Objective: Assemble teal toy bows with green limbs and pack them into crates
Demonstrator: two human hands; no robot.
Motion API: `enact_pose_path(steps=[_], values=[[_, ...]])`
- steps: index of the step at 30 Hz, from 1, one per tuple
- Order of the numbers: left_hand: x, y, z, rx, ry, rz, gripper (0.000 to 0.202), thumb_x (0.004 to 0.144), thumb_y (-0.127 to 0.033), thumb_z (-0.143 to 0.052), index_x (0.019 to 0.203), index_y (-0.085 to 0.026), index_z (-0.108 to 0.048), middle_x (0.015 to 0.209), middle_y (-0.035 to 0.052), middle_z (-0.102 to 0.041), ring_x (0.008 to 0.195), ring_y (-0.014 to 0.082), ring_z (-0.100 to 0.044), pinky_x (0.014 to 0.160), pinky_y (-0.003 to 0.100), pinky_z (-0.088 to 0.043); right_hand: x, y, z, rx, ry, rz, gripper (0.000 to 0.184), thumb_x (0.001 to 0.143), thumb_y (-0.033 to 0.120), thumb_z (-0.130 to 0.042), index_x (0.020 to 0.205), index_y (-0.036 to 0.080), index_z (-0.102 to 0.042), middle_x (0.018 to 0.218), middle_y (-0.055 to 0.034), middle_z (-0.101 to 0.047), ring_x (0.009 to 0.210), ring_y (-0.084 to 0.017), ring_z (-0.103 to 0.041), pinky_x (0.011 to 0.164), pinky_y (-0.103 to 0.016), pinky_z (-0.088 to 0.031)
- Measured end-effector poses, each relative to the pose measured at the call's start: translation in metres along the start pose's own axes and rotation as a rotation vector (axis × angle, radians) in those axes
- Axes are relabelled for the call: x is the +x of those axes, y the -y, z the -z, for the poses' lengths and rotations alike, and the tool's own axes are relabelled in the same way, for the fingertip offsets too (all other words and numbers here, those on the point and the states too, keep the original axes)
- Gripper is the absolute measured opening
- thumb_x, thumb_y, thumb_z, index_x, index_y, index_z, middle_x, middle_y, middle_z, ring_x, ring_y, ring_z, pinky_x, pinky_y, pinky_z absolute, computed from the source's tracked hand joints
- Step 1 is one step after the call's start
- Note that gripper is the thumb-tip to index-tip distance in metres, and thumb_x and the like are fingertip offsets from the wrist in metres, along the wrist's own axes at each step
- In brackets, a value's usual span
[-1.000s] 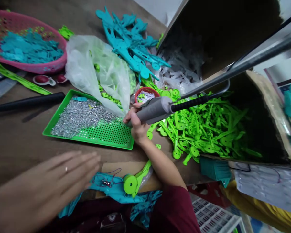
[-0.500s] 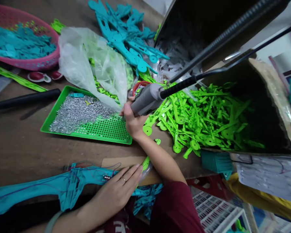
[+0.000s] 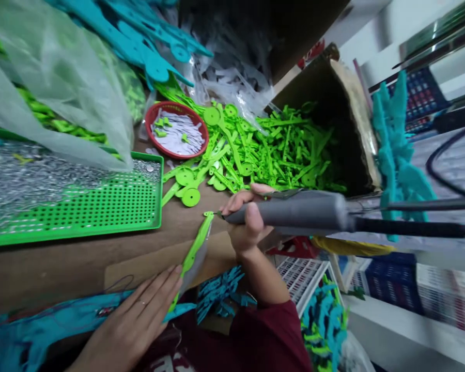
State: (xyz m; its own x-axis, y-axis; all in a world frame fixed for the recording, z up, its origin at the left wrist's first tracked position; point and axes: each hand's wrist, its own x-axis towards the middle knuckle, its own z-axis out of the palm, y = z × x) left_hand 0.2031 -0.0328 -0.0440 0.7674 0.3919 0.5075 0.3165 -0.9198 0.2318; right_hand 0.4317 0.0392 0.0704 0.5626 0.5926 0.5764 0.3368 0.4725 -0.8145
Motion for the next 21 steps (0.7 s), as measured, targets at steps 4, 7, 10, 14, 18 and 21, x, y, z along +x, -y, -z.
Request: enact_pose_path(steps=[4, 7, 10, 14, 18, 21], values=[[-0.001, 0.001, 0.001, 0.018, 0.011, -0.029, 0.056, 0.091, -0.020, -0.045, 0.143, 0.002, -0.050, 0.154, 0.0218, -0.044, 0.144, 0.0357, -0.042, 0.126, 0.048, -0.019, -0.014, -0.027, 0.015, 0.063, -0.024, -0.040, 0.020, 0.085, 0.037, -0.051, 0.103, 0.028, -0.051, 0.056, 0.0082, -0.046, 0.043, -0.013, -0.045, 0.044, -0.026, -0.046], [0.000, 0.002, 0.003, 0.017, 0.024, -0.038, 0.056, 0.091, -0.018, -0.044, 0.143, 0.002, -0.049, 0.154, 0.0214, -0.045, 0.145, 0.0364, -0.040, 0.127, 0.048, -0.018, -0.016, -0.036, 0.007, 0.141, 0.002, -0.023, 0.017, 0.085, 0.032, -0.056, 0.101, 0.027, -0.055, 0.057, 0.0084, -0.051, 0.044, -0.012, -0.047, 0.044, -0.025, -0.047], [0.000, 0.002, 0.004, -0.003, 0.024, -0.039, 0.055, 0.091, -0.015, -0.043, 0.143, 0.001, -0.051, 0.153, 0.0208, -0.046, 0.145, 0.0363, -0.040, 0.127, 0.048, -0.019, -0.015, -0.044, 0.004, 0.177, 0.031, 0.018, 0.014, 0.085, 0.028, -0.059, 0.099, 0.026, -0.058, 0.057, 0.0081, -0.053, 0.044, -0.012, -0.048, 0.043, -0.023, -0.047], [-0.001, 0.000, 0.004, 0.007, 0.024, -0.021, 0.054, 0.090, -0.016, -0.047, 0.142, 0.001, -0.052, 0.154, 0.0206, -0.045, 0.144, 0.0354, -0.042, 0.127, 0.048, -0.019, -0.012, -0.048, 0.016, 0.228, 0.201, -0.014, 0.016, 0.086, 0.031, -0.062, 0.101, 0.027, -0.059, 0.057, 0.0082, -0.052, 0.043, -0.012, -0.048, 0.044, -0.025, -0.048], [0.002, -0.002, 0.004, 0.050, 0.034, -0.024, 0.052, 0.091, -0.021, -0.050, 0.139, -0.003, -0.056, 0.154, 0.0182, -0.046, 0.140, 0.0322, -0.047, 0.127, 0.047, -0.016, -0.002, -0.022, 0.013, 0.227, 0.350, 0.010, 0.027, 0.083, 0.040, -0.067, 0.107, 0.029, -0.061, 0.059, 0.0066, -0.054, 0.045, -0.014, -0.051, 0.045, -0.029, -0.050], [0.007, -0.002, 0.004, 0.101, 0.063, -0.024, 0.053, 0.092, -0.026, -0.053, 0.141, -0.005, -0.056, 0.155, 0.0172, -0.046, 0.139, 0.0309, -0.047, 0.127, 0.046, -0.013, 0.005, -0.006, -0.028, 0.256, 0.303, 0.070, 0.030, 0.084, 0.049, -0.064, 0.108, 0.032, -0.058, 0.058, 0.0075, -0.051, 0.044, -0.013, -0.050, 0.044, -0.029, -0.050]])
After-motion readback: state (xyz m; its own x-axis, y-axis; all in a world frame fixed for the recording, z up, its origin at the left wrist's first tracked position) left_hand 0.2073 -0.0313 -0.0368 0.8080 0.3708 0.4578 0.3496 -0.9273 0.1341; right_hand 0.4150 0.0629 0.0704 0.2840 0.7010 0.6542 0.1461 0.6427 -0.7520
